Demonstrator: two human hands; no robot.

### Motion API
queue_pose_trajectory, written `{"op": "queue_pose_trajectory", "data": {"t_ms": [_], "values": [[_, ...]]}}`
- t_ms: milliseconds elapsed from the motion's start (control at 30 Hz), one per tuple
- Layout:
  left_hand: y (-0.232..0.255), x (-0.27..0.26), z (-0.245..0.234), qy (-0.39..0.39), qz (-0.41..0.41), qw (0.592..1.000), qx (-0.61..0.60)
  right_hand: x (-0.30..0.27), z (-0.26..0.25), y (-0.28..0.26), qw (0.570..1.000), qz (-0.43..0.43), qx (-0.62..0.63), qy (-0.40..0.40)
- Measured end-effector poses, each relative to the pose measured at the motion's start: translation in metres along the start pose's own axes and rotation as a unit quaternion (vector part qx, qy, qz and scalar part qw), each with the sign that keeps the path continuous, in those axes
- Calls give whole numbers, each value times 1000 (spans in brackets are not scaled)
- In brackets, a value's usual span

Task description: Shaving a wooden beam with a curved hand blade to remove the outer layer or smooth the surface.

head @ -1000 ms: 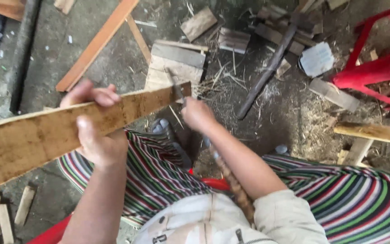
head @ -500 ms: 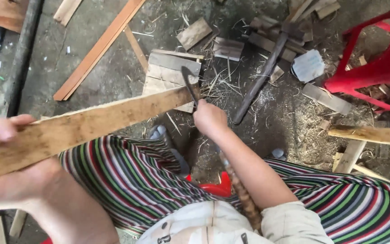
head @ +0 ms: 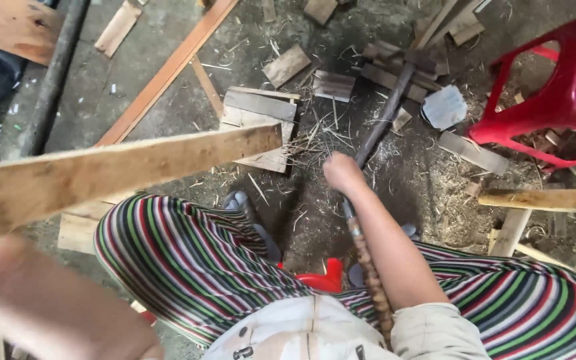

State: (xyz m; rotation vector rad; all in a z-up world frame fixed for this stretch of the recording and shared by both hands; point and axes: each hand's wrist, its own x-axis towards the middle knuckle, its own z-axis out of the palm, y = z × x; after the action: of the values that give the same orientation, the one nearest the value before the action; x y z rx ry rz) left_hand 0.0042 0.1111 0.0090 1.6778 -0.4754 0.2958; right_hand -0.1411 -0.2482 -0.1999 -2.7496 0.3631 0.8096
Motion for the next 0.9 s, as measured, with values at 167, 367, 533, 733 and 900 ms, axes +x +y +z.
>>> {"op": "queue_pose_trajectory", "data": {"t_ms": [167, 367, 533, 733, 900], "values": [[41, 24, 82, -88, 71, 982, -149, -30, -35, -10, 926, 164, 339, 12], [24, 13, 145, -185, 33, 956, -226, -32, -30, -18, 933, 118, 339, 36], [19, 22, 159, -270, -58, 931, -240, -31, -39, -22, 925, 91, 364, 64], [19, 23, 165, -212, 38, 934, -287, -60, -98, -64, 914, 115, 385, -49], [19, 23, 171, -119, -26, 956, -266, -77, -104, -94, 958, -182, 75, 210]]}}
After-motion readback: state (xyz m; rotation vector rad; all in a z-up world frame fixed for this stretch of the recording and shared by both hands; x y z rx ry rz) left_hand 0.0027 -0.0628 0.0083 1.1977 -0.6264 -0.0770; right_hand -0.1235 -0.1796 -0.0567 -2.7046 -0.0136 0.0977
